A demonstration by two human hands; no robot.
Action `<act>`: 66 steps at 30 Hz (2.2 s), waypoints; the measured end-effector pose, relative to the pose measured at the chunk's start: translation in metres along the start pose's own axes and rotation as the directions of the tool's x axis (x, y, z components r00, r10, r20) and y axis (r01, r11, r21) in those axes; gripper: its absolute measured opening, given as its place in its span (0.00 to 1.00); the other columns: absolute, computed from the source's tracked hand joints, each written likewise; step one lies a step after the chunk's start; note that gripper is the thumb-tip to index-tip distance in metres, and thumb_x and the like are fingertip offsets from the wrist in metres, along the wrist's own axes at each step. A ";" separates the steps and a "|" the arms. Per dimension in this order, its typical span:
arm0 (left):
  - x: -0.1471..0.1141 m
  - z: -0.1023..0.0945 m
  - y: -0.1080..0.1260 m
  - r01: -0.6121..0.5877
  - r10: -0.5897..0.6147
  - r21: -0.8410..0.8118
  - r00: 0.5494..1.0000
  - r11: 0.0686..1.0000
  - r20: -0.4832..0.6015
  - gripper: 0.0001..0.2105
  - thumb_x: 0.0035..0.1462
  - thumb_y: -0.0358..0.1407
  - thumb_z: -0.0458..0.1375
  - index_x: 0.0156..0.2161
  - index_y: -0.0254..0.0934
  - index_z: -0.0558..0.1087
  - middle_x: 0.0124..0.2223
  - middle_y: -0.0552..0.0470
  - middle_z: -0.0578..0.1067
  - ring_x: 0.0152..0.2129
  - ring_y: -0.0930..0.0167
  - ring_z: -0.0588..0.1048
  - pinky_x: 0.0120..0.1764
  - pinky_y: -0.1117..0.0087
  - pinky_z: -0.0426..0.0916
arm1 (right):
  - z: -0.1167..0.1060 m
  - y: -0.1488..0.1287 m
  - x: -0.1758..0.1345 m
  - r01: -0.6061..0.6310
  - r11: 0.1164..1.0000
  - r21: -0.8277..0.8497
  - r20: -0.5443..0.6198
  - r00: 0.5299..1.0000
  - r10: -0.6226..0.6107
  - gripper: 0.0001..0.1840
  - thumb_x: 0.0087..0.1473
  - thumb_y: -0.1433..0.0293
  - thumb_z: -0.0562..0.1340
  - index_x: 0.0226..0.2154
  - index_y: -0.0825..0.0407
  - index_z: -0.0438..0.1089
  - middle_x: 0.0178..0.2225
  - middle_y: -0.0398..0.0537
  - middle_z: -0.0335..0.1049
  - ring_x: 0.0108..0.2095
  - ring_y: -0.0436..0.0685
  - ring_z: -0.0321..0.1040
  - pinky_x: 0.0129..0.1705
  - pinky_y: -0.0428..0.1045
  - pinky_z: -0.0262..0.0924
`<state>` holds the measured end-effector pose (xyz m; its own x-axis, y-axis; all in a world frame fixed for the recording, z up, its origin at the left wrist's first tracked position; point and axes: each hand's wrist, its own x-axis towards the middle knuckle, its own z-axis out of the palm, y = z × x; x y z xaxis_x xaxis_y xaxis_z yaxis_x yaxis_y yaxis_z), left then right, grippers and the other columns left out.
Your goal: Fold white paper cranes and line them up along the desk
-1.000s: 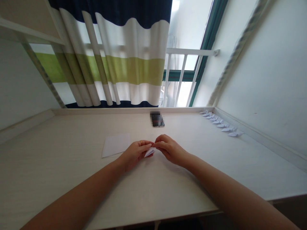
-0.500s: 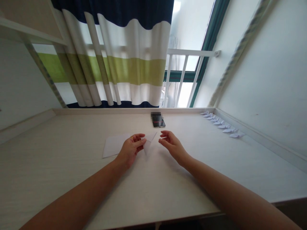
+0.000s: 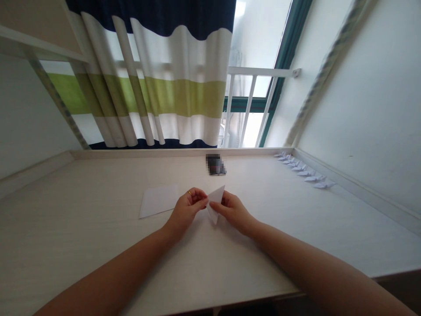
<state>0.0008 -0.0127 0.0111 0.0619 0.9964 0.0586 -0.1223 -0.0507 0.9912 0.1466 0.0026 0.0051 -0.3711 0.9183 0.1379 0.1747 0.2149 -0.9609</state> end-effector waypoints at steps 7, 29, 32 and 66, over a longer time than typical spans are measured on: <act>-0.007 0.003 0.001 -0.091 0.067 0.225 0.991 0.970 0.113 0.11 0.48 0.39 0.55 0.35 0.34 0.68 0.36 0.49 0.72 0.33 0.70 0.71 0.37 0.69 0.65 | -0.006 -0.004 -0.002 0.065 0.895 -0.441 -0.050 0.994 -0.097 0.05 0.48 0.68 0.53 0.26 0.54 0.60 0.22 0.43 0.63 0.23 0.49 0.57 0.24 0.44 0.52; -0.003 0.000 0.005 0.198 -0.122 -0.273 0.954 0.941 0.273 0.12 0.48 0.41 0.57 0.31 0.33 0.64 0.28 0.49 0.75 0.28 0.68 0.75 0.35 0.68 0.66 | -0.004 -0.028 -0.016 0.342 0.811 -0.474 0.248 0.936 -0.249 0.20 0.51 0.66 0.56 0.47 0.53 0.58 0.33 0.47 0.64 0.29 0.50 0.57 0.32 0.47 0.56; -0.002 -0.001 0.005 0.202 -0.125 -0.262 0.951 0.944 0.282 0.12 0.49 0.42 0.56 0.31 0.33 0.65 0.29 0.49 0.75 0.28 0.68 0.74 0.33 0.69 0.66 | -0.005 -0.030 -0.018 0.348 0.818 -0.457 0.252 0.933 -0.256 0.20 0.52 0.65 0.54 0.48 0.53 0.57 0.34 0.48 0.64 0.30 0.50 0.58 0.33 0.47 0.56; 0.000 -0.004 0.003 0.183 -0.140 -0.260 0.974 0.948 0.177 0.11 0.45 0.39 0.60 0.29 0.32 0.67 0.28 0.52 0.73 0.27 0.73 0.73 0.37 0.68 0.67 | -0.005 -0.020 -0.013 0.148 0.946 -0.288 0.150 0.983 -0.108 0.19 0.56 0.61 0.49 0.45 0.54 0.60 0.30 0.47 0.65 0.31 0.50 0.60 0.33 0.47 0.56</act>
<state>-0.0037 -0.0121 0.0140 0.2531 0.9656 -0.0603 -0.3619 0.1523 0.9197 0.1527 -0.0115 0.0235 -0.5200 0.8296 0.2033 0.3734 0.4348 -0.8194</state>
